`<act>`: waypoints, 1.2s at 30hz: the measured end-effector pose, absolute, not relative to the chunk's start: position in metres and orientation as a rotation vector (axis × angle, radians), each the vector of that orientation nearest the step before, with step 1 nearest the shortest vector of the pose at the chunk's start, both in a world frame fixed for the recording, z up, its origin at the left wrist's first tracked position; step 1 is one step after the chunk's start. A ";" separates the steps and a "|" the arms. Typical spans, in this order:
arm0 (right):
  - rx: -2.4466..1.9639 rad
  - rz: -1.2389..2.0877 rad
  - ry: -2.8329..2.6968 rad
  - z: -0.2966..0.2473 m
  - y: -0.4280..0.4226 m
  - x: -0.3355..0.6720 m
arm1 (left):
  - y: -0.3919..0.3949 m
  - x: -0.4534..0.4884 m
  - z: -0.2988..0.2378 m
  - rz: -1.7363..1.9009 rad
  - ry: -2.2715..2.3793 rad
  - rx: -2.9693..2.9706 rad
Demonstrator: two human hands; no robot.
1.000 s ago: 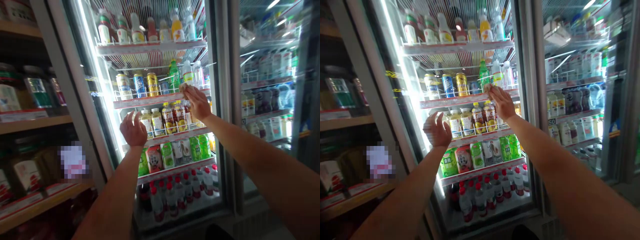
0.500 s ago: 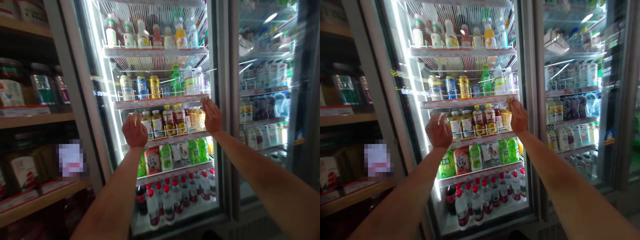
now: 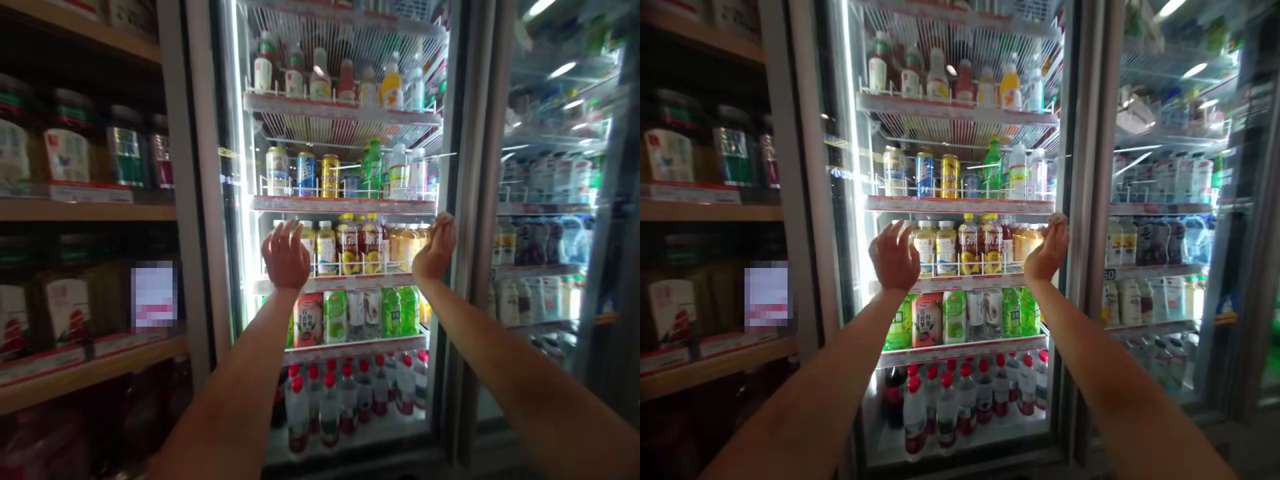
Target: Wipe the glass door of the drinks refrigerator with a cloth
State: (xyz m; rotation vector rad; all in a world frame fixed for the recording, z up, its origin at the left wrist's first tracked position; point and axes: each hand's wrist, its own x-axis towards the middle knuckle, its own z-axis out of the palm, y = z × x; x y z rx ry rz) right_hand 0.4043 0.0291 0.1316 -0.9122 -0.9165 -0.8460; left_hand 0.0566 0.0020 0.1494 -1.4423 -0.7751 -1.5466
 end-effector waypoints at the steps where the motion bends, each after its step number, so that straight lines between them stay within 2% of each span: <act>1: -0.905 -0.853 -0.935 0.138 0.029 0.399 | 0.002 0.057 0.149 -1.546 -0.773 -1.437; 4: -0.856 -0.883 -1.061 0.149 0.021 0.377 | 0.001 0.058 0.149 -1.521 -0.788 -1.398; 11: -0.670 -1.034 -1.608 0.132 -0.005 0.351 | -0.003 0.058 0.148 -1.514 -0.793 -1.363; 18: -0.629 -0.963 -1.475 0.181 0.004 0.318 | -0.003 0.058 0.147 -1.502 -0.802 -1.363; 25: -0.567 -1.068 -1.800 0.167 0.000 0.285 | -0.002 0.056 0.145 -1.496 -0.765 -1.402; 30: -0.609 -0.965 -1.701 0.184 0.002 0.281 | -0.001 0.055 0.144 -1.478 -0.776 -1.405; 36: -0.625 -0.910 -1.695 0.147 0.001 0.263 | -0.004 0.021 0.090 -1.211 -0.755 -1.632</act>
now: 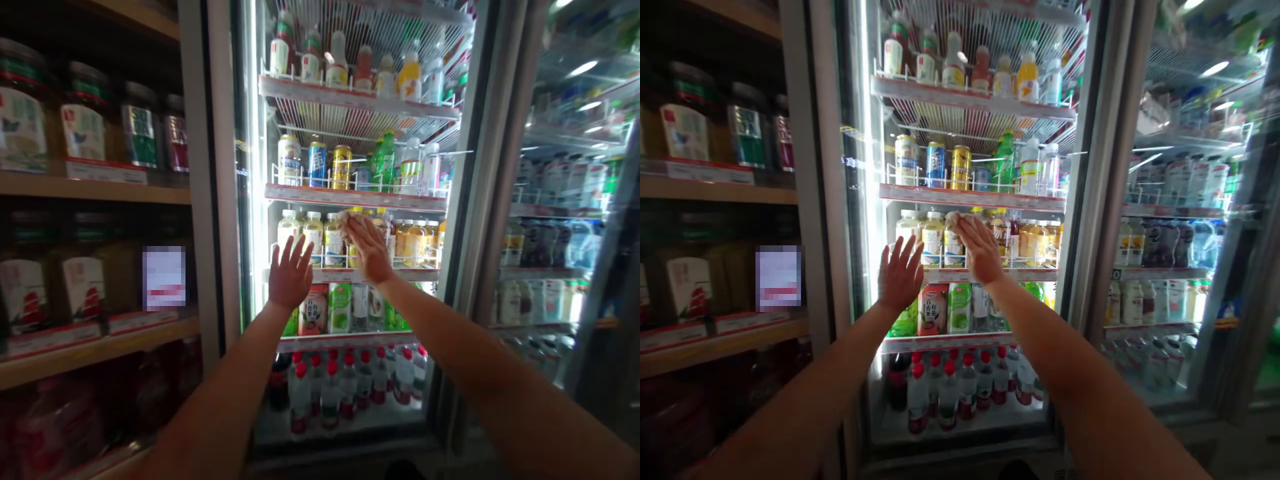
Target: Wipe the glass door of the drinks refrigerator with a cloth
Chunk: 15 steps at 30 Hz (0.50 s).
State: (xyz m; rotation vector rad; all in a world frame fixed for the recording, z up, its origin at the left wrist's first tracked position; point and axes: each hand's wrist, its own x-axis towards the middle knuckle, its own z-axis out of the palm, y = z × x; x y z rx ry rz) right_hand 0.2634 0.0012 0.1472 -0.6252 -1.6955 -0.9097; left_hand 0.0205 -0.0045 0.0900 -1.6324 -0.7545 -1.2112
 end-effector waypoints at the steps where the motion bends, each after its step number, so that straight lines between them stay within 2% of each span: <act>1: -0.620 -0.928 -1.740 0.143 0.000 0.263 | -0.005 0.013 0.078 -1.176 -0.768 -1.644; 6: -0.631 -0.939 -1.798 0.148 -0.001 0.249 | -0.007 -0.006 0.042 -1.153 -0.797 -1.623; 10: -0.695 -0.908 -1.710 0.144 -0.002 0.221 | -0.005 -0.005 0.039 -1.221 -0.821 -1.635; 15: -0.622 -0.915 -1.951 0.152 -0.007 0.196 | -0.004 -0.005 0.037 -1.271 -0.883 -1.674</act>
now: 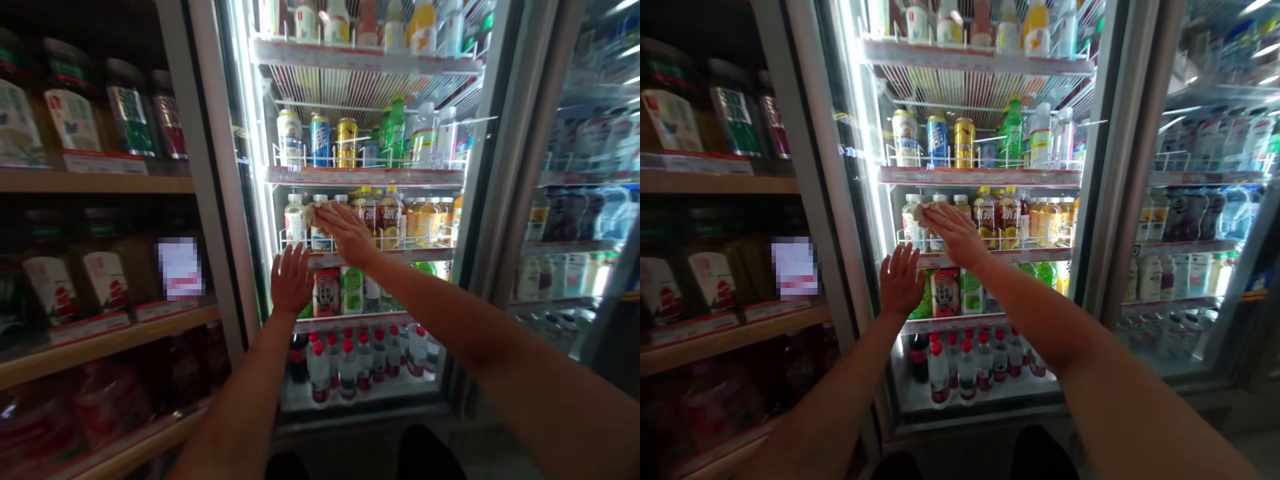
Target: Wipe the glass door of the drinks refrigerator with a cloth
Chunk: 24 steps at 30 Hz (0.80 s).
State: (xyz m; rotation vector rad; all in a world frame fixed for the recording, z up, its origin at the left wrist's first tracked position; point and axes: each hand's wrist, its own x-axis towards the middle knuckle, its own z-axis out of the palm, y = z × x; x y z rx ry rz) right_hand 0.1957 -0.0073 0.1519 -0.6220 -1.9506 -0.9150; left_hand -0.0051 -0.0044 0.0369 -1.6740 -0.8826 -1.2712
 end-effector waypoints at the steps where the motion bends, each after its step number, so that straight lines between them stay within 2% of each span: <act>1: -0.615 -0.906 -1.968 0.159 -0.008 0.192 | -0.005 -0.005 0.036 -1.267 -0.887 -1.670; 6: -0.638 -0.843 -1.874 0.183 -0.009 0.168 | -0.009 -0.004 0.037 -1.239 -0.895 -1.657; 24: -0.459 -0.880 -2.233 0.167 -0.020 0.149 | -0.009 -0.004 0.034 -1.224 -0.967 -1.675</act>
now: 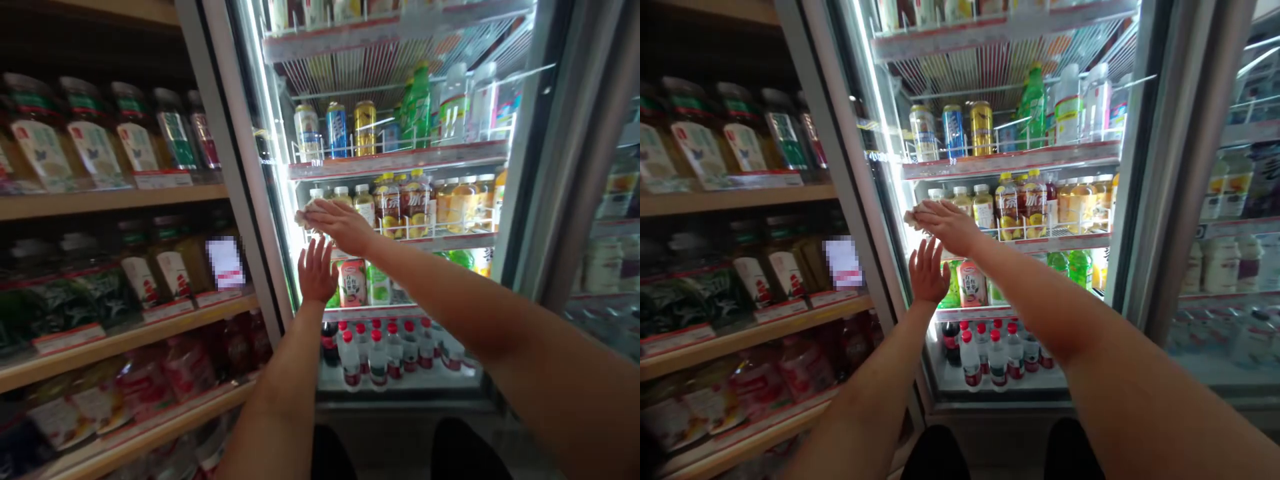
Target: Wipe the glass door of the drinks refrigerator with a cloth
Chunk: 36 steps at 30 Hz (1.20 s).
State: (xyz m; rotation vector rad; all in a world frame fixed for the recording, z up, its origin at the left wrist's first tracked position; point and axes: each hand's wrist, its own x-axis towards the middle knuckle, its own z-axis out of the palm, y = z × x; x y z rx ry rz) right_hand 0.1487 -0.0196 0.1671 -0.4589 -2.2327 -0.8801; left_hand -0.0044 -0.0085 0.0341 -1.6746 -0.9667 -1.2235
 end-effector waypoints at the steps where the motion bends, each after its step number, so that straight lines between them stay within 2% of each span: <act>1: -0.456 -0.890 -2.233 0.167 -0.020 0.151 | -0.009 -0.004 0.034 -1.223 -0.959 -1.664; 9: -0.463 -0.860 -2.127 0.127 -0.015 0.179 | -0.006 -0.005 0.035 -1.151 -0.864 -1.510; 18: -0.528 -0.835 -2.037 0.119 -0.011 0.218 | -0.007 -0.005 0.036 -1.184 -0.911 -1.556; 24: -0.324 -0.956 -2.245 0.112 -0.005 0.262 | -0.006 -0.005 0.037 -1.201 -0.900 -1.558; 30: -0.531 -0.915 -1.952 0.095 -0.005 0.300 | -0.005 -0.005 0.037 -1.218 -0.886 -1.581; 36: -0.445 -0.983 -2.075 0.086 -0.004 0.336 | -0.004 -0.005 0.037 -1.227 -0.895 -1.588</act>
